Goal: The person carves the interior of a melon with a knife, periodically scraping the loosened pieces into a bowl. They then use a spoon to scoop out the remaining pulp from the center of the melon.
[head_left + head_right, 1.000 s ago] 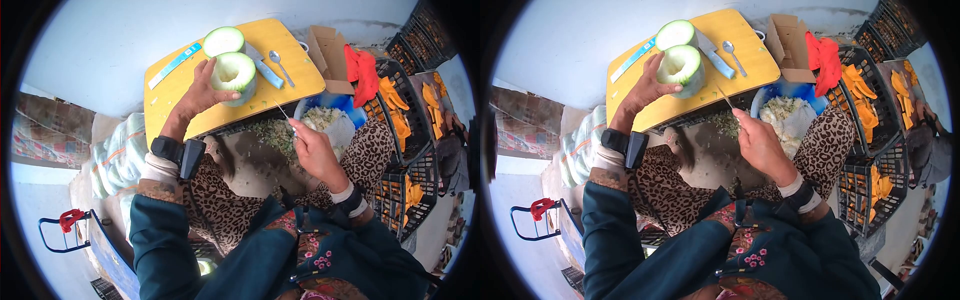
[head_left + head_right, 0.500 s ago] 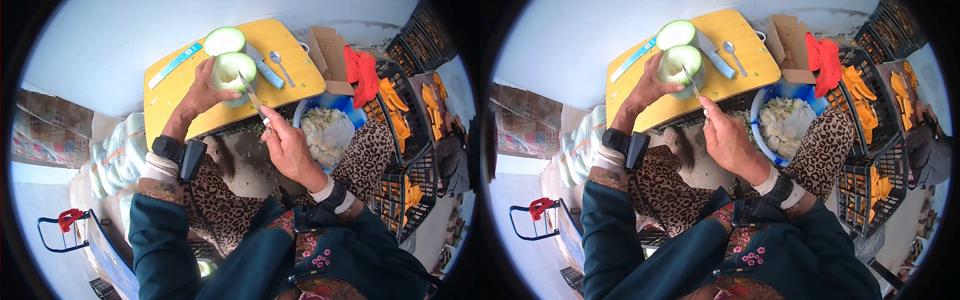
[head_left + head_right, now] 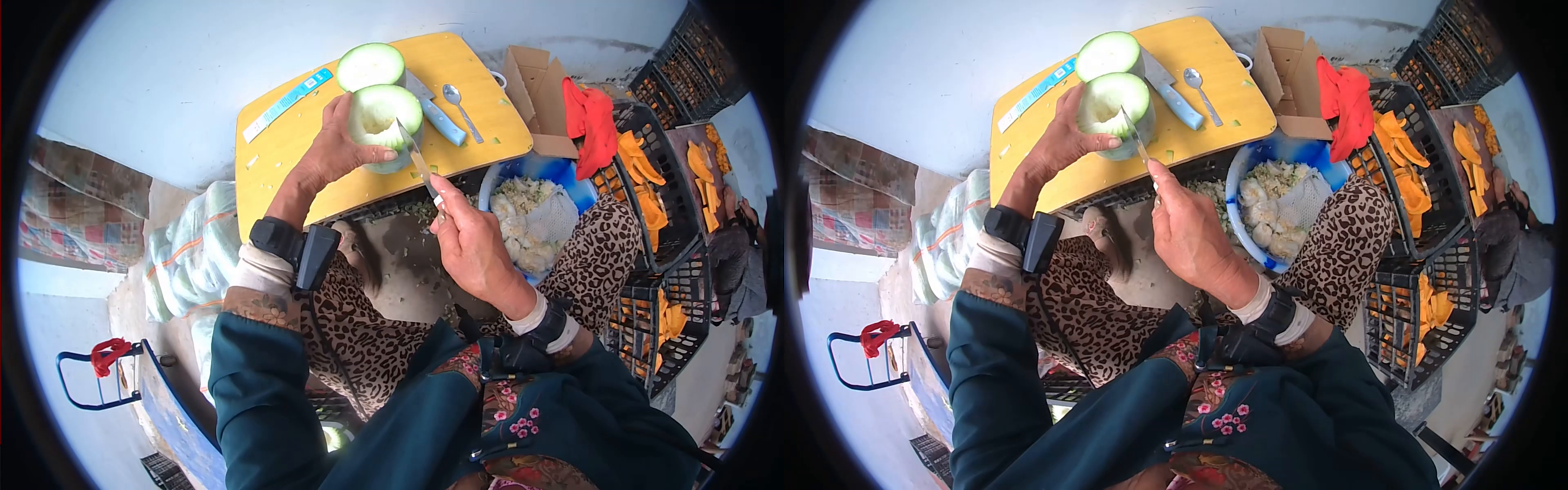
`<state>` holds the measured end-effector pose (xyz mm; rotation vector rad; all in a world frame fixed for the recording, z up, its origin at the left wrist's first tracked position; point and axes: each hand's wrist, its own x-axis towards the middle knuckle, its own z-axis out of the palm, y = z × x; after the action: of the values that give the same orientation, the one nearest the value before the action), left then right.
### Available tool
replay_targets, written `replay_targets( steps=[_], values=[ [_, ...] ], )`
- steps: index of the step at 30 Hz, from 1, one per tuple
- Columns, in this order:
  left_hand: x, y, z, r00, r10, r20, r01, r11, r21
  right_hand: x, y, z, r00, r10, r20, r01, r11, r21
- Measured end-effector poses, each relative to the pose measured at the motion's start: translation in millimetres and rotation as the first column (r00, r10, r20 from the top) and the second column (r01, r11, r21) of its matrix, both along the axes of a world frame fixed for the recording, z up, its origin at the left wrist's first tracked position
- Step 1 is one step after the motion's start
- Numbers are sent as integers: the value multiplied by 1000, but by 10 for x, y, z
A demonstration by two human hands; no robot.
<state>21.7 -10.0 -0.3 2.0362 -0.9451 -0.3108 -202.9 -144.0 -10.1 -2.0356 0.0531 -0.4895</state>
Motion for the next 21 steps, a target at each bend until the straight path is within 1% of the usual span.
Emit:
replay_targets(
  steps=[5,8,11,14,17,21],
  values=[
    [-34,-21,21,999,20,-49,-21,1000,-18,-13,35,89,999,-15,-45,12,997,-72],
    [-13,-23,-14,999,22,-36,-23,1000,-20,1,64,95,999,-38,-8,35,975,-221],
    [-23,-25,-8,999,41,-35,-42,999,-3,26,116,137,995,-58,-76,31,947,-320],
    [-40,-38,-4,998,37,-47,-39,998,-45,54,137,175,993,-37,-108,-4,933,-359],
    [-44,-44,3,999,32,-5,-32,999,-34,100,129,184,996,-29,-82,-5,921,-390],
    [-62,-60,-2,998,65,-23,-66,996,-51,205,75,267,990,-30,-137,-28,916,-400]
  ],
)
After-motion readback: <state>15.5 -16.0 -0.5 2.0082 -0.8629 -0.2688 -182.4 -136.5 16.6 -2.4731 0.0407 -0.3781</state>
